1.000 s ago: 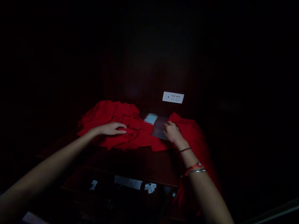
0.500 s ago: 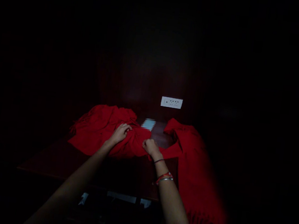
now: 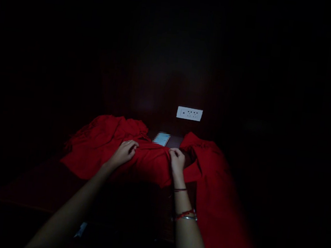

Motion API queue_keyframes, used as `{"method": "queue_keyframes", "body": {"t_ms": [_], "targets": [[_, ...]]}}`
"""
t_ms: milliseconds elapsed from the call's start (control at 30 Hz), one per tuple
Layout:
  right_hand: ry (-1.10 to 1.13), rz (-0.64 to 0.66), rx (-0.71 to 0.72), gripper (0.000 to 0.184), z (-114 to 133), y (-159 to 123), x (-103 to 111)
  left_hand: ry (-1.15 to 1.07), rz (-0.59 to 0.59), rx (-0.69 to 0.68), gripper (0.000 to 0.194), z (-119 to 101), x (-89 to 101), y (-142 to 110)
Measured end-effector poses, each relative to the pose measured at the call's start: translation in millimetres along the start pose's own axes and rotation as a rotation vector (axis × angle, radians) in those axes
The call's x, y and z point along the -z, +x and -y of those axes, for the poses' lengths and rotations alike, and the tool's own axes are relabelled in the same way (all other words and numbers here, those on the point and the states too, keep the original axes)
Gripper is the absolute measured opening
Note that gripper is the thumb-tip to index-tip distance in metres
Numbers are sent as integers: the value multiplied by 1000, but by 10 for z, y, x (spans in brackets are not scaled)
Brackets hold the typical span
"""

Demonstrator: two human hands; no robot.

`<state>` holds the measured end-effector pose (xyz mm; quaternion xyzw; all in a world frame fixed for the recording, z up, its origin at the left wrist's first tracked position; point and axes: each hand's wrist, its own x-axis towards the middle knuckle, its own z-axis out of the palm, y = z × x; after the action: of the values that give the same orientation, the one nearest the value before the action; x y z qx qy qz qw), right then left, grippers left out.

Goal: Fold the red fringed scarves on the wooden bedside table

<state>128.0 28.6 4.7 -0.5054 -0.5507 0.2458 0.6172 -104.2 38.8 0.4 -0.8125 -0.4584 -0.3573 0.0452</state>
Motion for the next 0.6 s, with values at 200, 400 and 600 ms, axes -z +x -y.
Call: {"method": "queue_keyframes", "body": {"t_ms": [200, 400, 600], "targets": [[50, -233, 47, 23, 22, 15, 82, -51, -53, -73, 28, -82, 127, -40], [5, -475, 35, 25, -78, 147, 255, -48, -168, -35, 23, -59, 273, -61], [-27, -656, -25, 20, -209, 204, 392, 36, -473, 165, 28, -19, 494, -76]]}}
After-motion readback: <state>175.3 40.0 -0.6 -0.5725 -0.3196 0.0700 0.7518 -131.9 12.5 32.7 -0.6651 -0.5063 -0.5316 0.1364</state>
